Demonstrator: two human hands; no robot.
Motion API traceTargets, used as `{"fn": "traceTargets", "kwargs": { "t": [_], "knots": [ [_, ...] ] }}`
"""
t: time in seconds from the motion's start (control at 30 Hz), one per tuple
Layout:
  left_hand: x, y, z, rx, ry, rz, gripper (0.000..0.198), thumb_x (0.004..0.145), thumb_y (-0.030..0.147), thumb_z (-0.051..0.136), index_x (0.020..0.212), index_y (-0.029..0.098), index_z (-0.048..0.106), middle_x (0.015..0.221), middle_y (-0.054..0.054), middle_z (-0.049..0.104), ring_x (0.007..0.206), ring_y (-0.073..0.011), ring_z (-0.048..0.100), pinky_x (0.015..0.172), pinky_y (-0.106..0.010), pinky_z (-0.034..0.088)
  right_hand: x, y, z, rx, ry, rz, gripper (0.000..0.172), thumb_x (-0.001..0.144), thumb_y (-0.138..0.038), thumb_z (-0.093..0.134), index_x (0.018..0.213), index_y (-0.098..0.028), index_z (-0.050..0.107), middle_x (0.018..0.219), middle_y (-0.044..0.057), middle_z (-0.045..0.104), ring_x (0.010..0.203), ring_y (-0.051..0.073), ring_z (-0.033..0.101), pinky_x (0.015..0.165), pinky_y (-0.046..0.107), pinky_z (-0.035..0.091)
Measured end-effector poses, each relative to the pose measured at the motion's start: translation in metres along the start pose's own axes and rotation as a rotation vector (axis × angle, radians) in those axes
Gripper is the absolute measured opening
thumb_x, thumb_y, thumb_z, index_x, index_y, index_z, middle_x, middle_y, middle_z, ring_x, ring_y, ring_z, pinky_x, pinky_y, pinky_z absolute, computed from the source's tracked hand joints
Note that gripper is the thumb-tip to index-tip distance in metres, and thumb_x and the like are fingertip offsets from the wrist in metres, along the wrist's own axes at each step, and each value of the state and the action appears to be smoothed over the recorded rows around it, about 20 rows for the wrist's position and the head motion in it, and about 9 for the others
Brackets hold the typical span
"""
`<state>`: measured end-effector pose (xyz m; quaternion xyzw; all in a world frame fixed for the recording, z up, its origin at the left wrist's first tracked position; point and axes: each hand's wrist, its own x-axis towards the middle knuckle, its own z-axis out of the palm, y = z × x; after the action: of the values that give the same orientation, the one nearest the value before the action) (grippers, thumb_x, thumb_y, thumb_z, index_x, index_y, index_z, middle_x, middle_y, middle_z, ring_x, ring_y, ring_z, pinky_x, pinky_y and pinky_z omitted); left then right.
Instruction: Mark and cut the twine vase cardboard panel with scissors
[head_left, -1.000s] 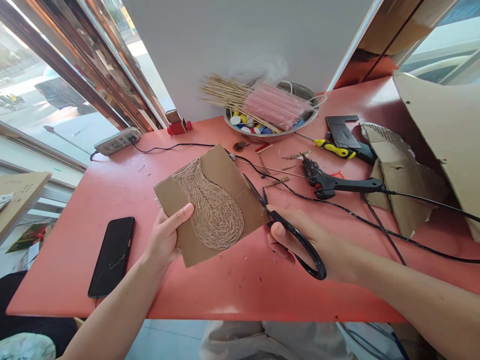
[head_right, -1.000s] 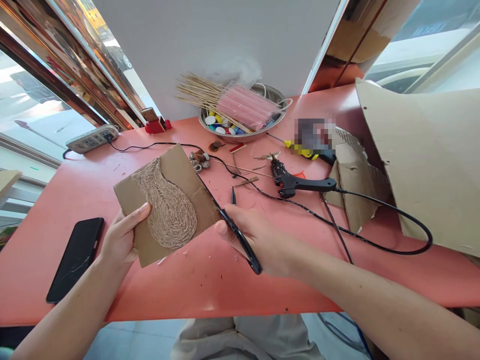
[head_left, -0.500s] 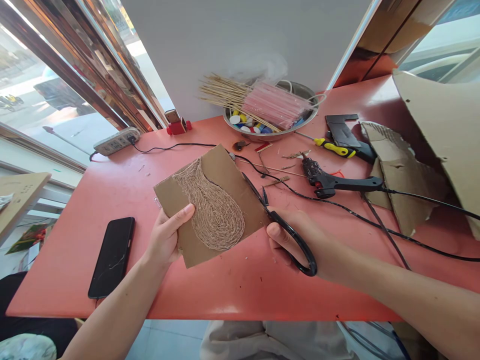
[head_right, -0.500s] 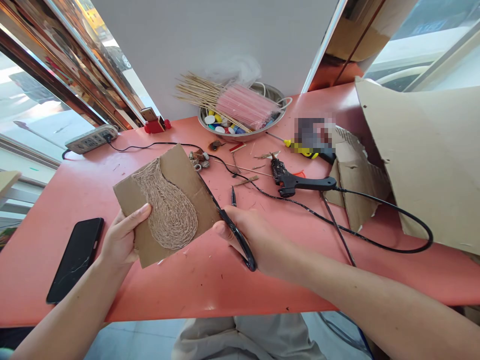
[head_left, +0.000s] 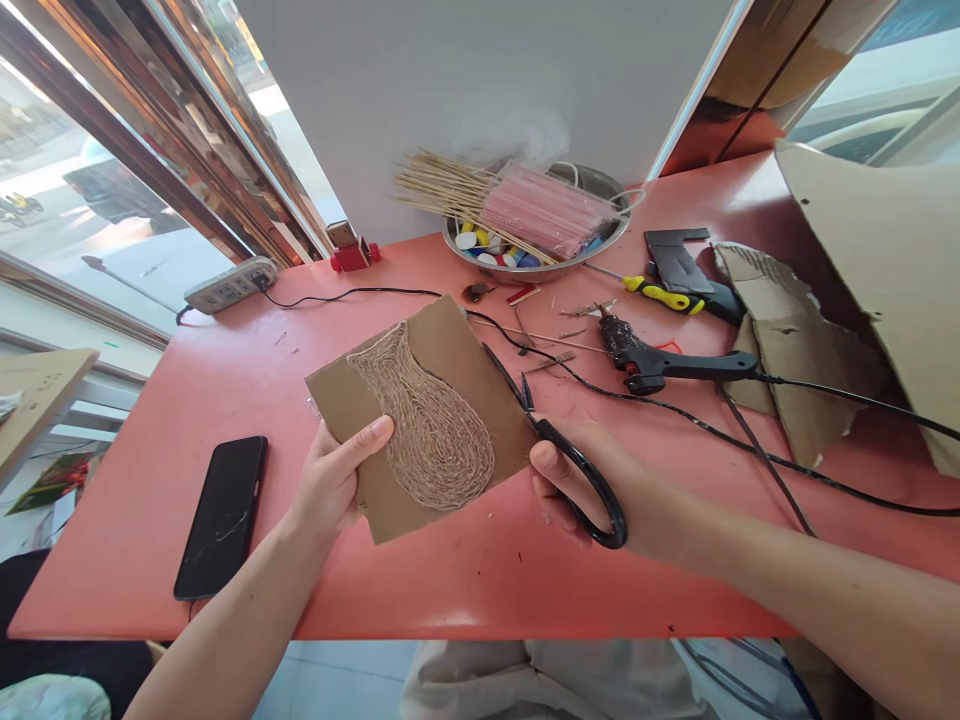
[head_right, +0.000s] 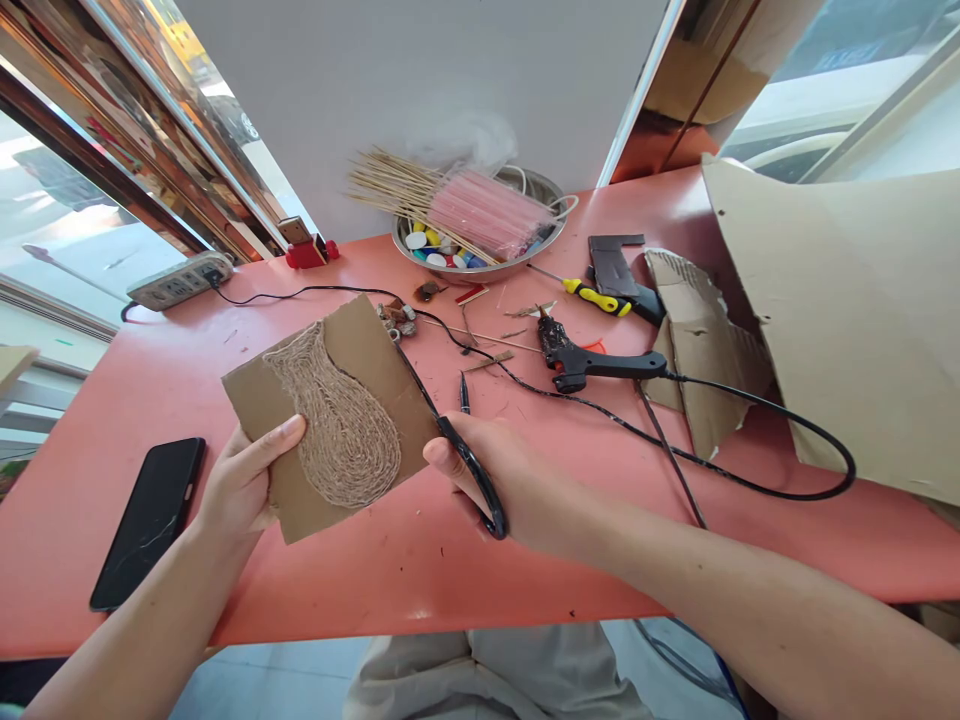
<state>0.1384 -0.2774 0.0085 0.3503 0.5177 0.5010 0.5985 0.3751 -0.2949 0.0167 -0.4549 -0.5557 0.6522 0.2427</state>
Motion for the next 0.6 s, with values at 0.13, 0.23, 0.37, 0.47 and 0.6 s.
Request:
{"fn": "traceTargets", "kwargs": {
  "t": [0.13, 0.23, 0.37, 0.47, 0.6],
  "knots": [
    [-0.001, 0.001, 0.002, -0.005, 0.004, -0.011, 0.101, 0.04, 0.058, 0.11, 0.129, 0.023, 0.077, 0.089, -0.01, 0.086, 0.091, -0.0403, 0.085, 0.085, -0.049, 0.073, 0.001, 0.003, 0.003, 0.099, 0.004, 0.036, 0.085, 0.062, -0.111, 0.056, 0.067, -0.029, 0.035, 0.045, -0.01, 0.036, 0.037, 0.01, 0.038, 0.036, 0.025, 0.024],
    [-0.001, 0.001, 0.003, -0.016, -0.016, -0.039, 0.103, 0.041, 0.055, 0.111, 0.133, 0.022, 0.076, 0.089, -0.011, 0.086, 0.091, -0.0416, 0.085, 0.085, -0.051, 0.073, 0.003, 0.009, -0.001, 0.106, 0.004, 0.013, 0.085, 0.063, -0.113, 0.051, 0.07, -0.029, 0.036, 0.046, -0.008, 0.04, 0.038, 0.012, 0.04, 0.037, 0.027, 0.028],
    [0.001, 0.0, 0.001, -0.024, -0.034, -0.04, 0.105, 0.044, 0.054, 0.11, 0.138, 0.023, 0.073, 0.096, -0.012, 0.087, 0.097, -0.0426, 0.085, 0.086, -0.051, 0.073, 0.004, 0.013, -0.011, -0.032, -0.007, -0.051, 0.088, 0.07, -0.114, 0.038, 0.07, -0.026, 0.045, 0.054, -0.003, 0.05, 0.048, 0.013, 0.048, 0.048, 0.029, 0.035],
    [0.001, 0.0, -0.001, -0.01, -0.025, -0.039, 0.106, 0.045, 0.053, 0.109, 0.139, 0.022, 0.072, 0.095, -0.012, 0.086, 0.099, -0.0434, 0.084, 0.086, -0.051, 0.073, 0.002, 0.01, -0.013, -0.107, -0.033, -0.096, 0.086, 0.074, -0.112, 0.035, 0.071, -0.027, 0.043, 0.054, -0.004, 0.048, 0.049, 0.013, 0.045, 0.05, 0.03, 0.036],
    [0.0, -0.001, -0.002, 0.003, -0.05, -0.074, 0.102, 0.047, 0.053, 0.109, 0.137, 0.022, 0.073, 0.102, -0.013, 0.087, 0.098, -0.0425, 0.085, 0.087, -0.05, 0.073, 0.0, 0.003, -0.008, -0.123, -0.035, -0.083, 0.085, 0.073, -0.113, 0.035, 0.073, -0.028, 0.04, 0.053, -0.004, 0.049, 0.047, 0.013, 0.045, 0.047, 0.03, 0.034]
  ]
}}
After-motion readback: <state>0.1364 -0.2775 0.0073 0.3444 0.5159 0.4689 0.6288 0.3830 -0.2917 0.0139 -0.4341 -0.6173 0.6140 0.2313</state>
